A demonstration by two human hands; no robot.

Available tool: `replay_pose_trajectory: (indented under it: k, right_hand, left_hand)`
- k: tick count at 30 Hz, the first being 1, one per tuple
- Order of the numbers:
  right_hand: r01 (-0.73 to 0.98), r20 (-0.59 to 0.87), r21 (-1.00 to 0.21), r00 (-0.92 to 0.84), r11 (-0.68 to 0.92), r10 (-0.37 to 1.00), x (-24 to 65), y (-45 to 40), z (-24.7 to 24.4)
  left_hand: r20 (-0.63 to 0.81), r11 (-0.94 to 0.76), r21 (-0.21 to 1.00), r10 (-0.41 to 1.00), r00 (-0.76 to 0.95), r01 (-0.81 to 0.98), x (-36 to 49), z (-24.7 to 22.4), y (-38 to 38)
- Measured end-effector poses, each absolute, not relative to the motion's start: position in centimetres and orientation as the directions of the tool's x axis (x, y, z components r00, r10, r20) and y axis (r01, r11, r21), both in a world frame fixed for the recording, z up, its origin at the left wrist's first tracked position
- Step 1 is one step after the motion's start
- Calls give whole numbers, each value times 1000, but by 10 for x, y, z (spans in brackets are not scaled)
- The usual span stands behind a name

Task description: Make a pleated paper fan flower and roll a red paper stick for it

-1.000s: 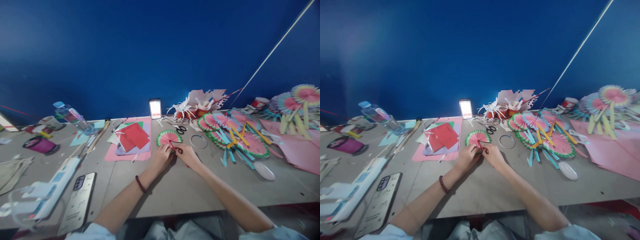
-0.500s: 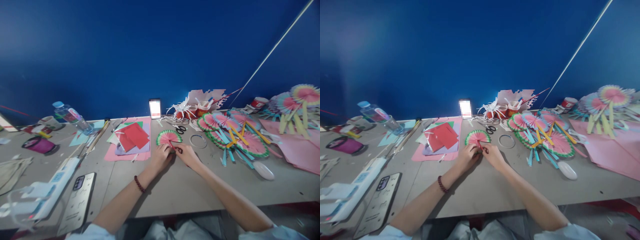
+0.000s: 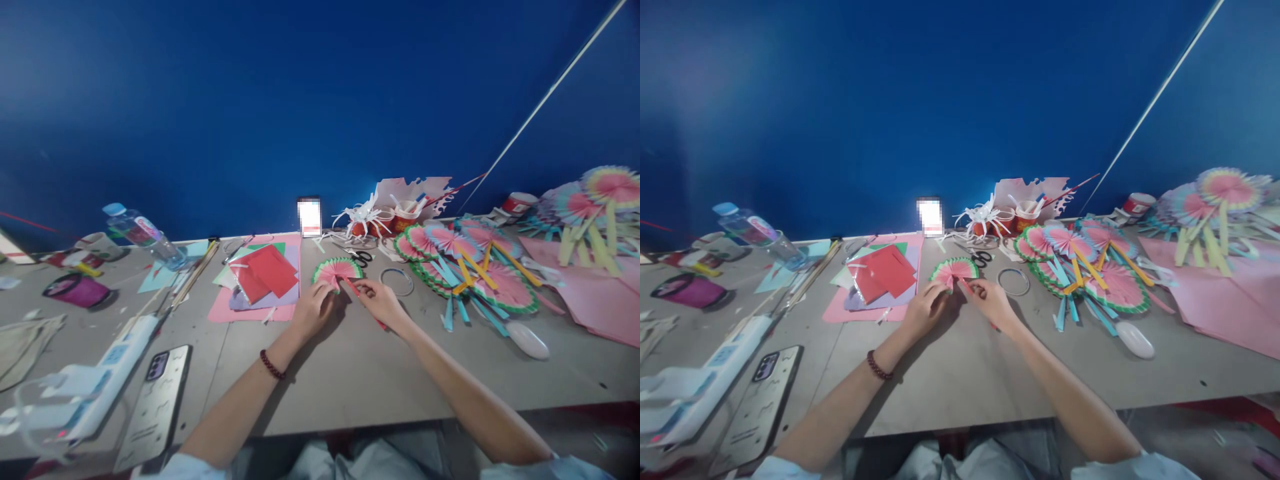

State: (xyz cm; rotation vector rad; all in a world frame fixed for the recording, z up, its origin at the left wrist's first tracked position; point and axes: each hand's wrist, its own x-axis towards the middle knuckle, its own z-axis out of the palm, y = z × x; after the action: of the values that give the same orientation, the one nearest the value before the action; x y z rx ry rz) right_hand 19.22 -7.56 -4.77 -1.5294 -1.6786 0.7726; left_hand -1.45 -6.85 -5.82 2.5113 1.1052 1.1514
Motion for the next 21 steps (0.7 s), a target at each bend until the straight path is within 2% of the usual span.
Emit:
replay_pose_trajectory:
  k: [3, 7, 11, 13, 16, 21]
  right_hand:
    - [404, 67, -912, -21, 70, 998, 193, -74, -46]
    - [204, 30, -978, -44, 38, 999, 193, -72, -47]
    - [198, 35, -979, -41, 43, 999, 193, -73, -47]
    - [238, 40, -970, -44, 49, 998, 193, -73, -47]
    - [315, 66, -946, -46, 77, 997, 191, -74, -48]
    - [389, 138, -909, -59, 150, 989, 184, -77, -52]
  left_hand:
    - [593, -737, 354, 653, 471, 577, -19, -61, -64]
    - [469, -775, 180, 609, 640, 606, -22, -66, -59]
    - [395, -779, 94, 601, 695, 620, -22, -67, -59]
    - [404, -779, 119, 605, 686, 616, -22, -67, -59]
    - [457, -786, 222, 607, 650, 577, -22, -69, -58]
    - [562, -755, 338, 641, 523, 562, -20, -77, -54]
